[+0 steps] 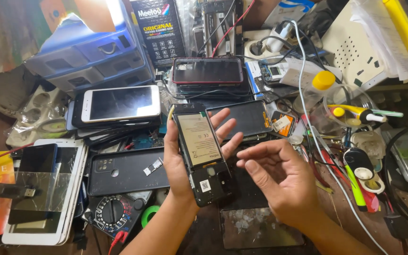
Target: Disassembling a smartphone by prying off the back casing and removing internal components.
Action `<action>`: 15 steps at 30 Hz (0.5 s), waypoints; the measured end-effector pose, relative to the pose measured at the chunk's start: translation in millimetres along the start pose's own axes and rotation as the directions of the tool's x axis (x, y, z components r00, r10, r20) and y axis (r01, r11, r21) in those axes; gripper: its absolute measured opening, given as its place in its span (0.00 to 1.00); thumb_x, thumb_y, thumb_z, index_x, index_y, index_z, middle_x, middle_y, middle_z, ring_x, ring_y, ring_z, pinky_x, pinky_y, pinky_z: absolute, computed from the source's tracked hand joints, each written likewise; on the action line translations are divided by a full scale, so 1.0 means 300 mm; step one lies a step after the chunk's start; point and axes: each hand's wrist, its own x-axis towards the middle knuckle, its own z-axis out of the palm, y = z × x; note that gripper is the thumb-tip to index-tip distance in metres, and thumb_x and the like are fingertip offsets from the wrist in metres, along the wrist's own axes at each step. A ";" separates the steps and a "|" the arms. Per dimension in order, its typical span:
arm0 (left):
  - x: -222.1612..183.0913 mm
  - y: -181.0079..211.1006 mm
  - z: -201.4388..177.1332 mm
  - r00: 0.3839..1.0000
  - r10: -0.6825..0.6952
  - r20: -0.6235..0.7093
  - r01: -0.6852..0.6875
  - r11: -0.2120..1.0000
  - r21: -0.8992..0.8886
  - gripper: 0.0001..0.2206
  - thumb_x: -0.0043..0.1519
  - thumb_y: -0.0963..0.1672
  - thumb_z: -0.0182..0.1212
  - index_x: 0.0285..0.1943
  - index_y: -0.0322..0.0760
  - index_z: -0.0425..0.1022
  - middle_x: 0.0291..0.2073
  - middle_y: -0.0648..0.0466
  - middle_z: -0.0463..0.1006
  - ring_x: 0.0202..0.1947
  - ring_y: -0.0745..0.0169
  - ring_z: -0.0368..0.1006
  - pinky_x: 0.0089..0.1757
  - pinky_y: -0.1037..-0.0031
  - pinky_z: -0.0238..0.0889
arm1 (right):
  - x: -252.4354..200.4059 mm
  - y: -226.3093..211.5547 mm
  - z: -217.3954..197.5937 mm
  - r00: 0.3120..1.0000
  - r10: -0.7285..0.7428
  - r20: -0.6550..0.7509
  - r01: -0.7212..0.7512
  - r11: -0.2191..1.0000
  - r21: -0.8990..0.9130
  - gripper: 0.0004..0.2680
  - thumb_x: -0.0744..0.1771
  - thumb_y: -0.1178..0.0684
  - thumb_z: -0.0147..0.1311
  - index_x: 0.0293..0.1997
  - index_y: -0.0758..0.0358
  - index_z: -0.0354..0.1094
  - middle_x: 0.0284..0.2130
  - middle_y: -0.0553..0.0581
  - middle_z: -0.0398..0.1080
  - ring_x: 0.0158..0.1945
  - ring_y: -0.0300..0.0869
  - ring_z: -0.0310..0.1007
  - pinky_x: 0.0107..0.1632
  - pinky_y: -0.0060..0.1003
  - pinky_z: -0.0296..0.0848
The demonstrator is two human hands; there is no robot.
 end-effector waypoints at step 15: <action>-0.020 -0.057 -0.039 0.677 -0.735 0.036 0.685 0.648 0.332 0.42 0.64 0.62 0.43 0.80 0.31 0.54 0.66 0.28 0.65 0.62 0.27 0.67 0.53 0.40 0.67 | 0.119 0.000 -0.155 0.970 -0.054 0.236 0.100 0.977 -0.186 0.22 0.65 0.44 0.54 0.66 0.59 0.62 0.57 0.57 0.74 0.56 0.42 0.77 0.48 0.36 0.83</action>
